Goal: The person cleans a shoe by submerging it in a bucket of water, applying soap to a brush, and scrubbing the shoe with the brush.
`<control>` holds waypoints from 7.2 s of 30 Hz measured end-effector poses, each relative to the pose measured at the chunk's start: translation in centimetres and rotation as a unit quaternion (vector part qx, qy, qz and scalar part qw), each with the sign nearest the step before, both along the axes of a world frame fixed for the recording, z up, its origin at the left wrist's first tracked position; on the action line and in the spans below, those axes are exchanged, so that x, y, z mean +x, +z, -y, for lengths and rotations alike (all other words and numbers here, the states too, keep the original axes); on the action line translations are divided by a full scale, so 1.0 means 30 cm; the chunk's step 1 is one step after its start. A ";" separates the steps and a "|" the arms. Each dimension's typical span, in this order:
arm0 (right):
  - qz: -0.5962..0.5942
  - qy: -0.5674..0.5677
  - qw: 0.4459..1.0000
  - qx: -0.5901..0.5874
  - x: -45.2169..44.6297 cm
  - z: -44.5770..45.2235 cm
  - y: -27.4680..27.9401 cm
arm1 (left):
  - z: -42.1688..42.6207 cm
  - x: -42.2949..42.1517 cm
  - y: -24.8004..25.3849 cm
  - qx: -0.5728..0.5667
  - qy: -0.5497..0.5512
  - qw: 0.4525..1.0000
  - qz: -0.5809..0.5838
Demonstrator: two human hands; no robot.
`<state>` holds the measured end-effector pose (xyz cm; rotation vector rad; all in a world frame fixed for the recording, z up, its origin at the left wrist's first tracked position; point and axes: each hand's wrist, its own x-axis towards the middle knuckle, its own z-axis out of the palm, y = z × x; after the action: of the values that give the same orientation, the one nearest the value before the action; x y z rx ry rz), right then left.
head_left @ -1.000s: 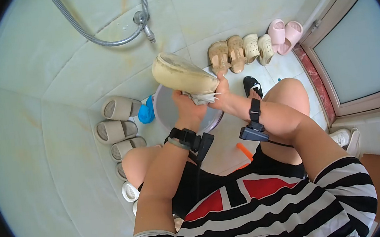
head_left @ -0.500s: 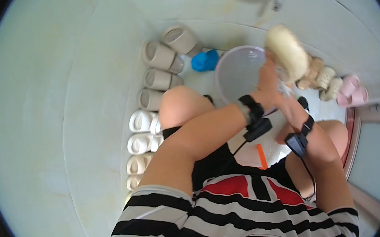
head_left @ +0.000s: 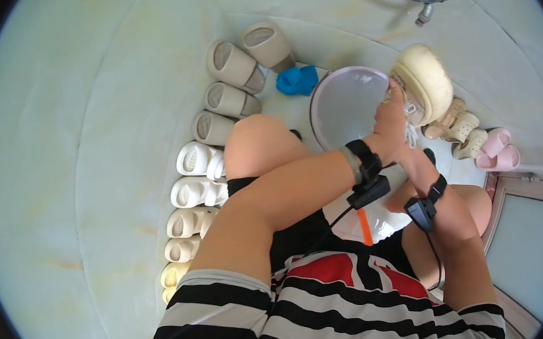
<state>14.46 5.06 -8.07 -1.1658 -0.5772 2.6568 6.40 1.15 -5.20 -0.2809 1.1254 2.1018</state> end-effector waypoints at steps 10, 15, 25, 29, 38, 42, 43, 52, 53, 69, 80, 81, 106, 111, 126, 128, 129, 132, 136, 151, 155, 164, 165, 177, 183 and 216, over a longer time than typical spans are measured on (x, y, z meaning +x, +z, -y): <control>0.034 0.063 0.994 0.077 0.062 -0.018 -0.048 | -0.035 -0.033 -0.048 -0.157 0.132 0.973 -0.109; 0.062 0.092 0.985 0.129 0.068 -0.045 -0.049 | -0.067 -0.127 -0.026 -0.072 0.173 0.969 0.160; 0.078 0.082 0.985 0.132 0.065 -0.013 -0.051 | 0.013 -0.053 -0.047 -0.078 0.166 0.983 -0.022; 0.074 0.035 0.993 0.088 0.050 -0.003 -0.074 | 0.023 0.015 -0.056 0.006 0.125 0.988 -0.087; 0.034 -0.013 0.999 -0.034 -0.070 -0.034 -0.127 | 0.065 0.030 0.069 0.161 -0.010 0.983 0.087; 0.032 -0.012 0.996 -0.089 -0.138 -0.072 -0.150 | 0.030 0.032 0.064 0.157 -0.075 0.984 0.028; 0.039 -0.014 0.995 -0.092 -0.138 -0.087 -0.184 | 0.018 0.047 0.047 0.154 -0.082 0.985 0.010; 0.090 -0.032 0.991 -0.097 0.045 -0.183 -0.052 | -0.041 -0.022 0.056 0.248 -0.250 0.934 0.058; 0.080 0.073 0.993 -0.038 0.067 -0.202 -0.048 | -0.055 -0.006 0.063 0.252 -0.270 0.927 0.066; 0.198 0.221 0.776 0.557 0.264 -0.276 0.171 | -0.160 0.133 0.094 0.052 -0.416 0.902 -0.099; 0.187 0.391 0.349 0.831 0.264 -0.480 0.062 | -0.168 0.203 0.131 -0.090 -0.535 0.780 -0.312; 0.189 0.391 0.349 0.830 0.269 -0.503 0.060 | -0.172 0.210 0.130 -0.069 -0.541 0.746 -0.384; 0.514 -0.368 0.691 0.351 1.918 -0.881 -0.347 | 0.100 -0.159 -0.034 -0.254 -0.334 0.653 -0.631; 0.408 -0.531 0.712 0.212 2.021 -0.803 -0.496 | 0.164 -0.171 0.000 -0.338 -0.328 0.668 -0.576; 0.504 -0.512 0.689 0.092 2.243 -0.860 -0.863 | 0.152 -0.074 -0.029 -0.381 -0.346 0.646 -0.564; 0.512 -0.514 0.684 0.080 2.244 -0.840 -0.858 | 0.150 -0.076 -0.056 -0.355 -0.348 0.685 -0.532; 0.540 -0.491 0.680 0.077 2.227 -0.818 -0.848 | 0.163 -0.080 -0.066 -0.361 -0.352 0.682 -0.531; 0.521 -0.493 0.695 0.041 2.148 -0.796 -0.752 | 0.162 -0.075 -0.116 -0.353 -0.342 0.691 -0.530; 0.560 -0.502 0.654 0.086 2.138 -0.755 -0.871 | 0.156 -0.026 -0.095 -0.383 -0.359 0.643 -0.558; -0.031 -0.818 0.573 0.025 2.152 -1.017 -0.781 | 0.141 -0.072 -0.151 -0.341 -0.345 0.669 -0.563; 0.097 -0.785 0.608 -0.069 2.182 -1.021 -0.727 | 0.038 -0.002 -0.021 -0.335 -0.366 0.703 -0.510; -0.053 -0.750 0.652 -0.096 1.964 -0.729 -0.596 | -0.452 0.415 0.433 -0.181 -0.299 0.695 -0.629; -0.116 -0.725 0.674 -0.082 1.944 -0.671 -0.589 | -0.496 0.529 0.477 -0.138 -0.300 0.714 -0.618; -0.292 -0.443 0.846 0.055 1.865 -0.067 -0.231 | -0.333 1.315 0.155 0.077 -0.691 0.395 -0.601; -0.172 -0.437 0.883 0.006 1.633 0.030 -0.118 | -0.339 1.323 0.123 0.109 -0.729 0.310 -0.601; 0.070 -0.641 0.764 -0.023 1.325 -0.043 -0.226 | -0.352 1.343 0.074 0.035 -0.633 0.511 -0.580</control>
<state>54.21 6.37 -14.84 -1.1235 0.2681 1.3842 46.69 11.72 -2.98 1.7472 1.1706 0.6584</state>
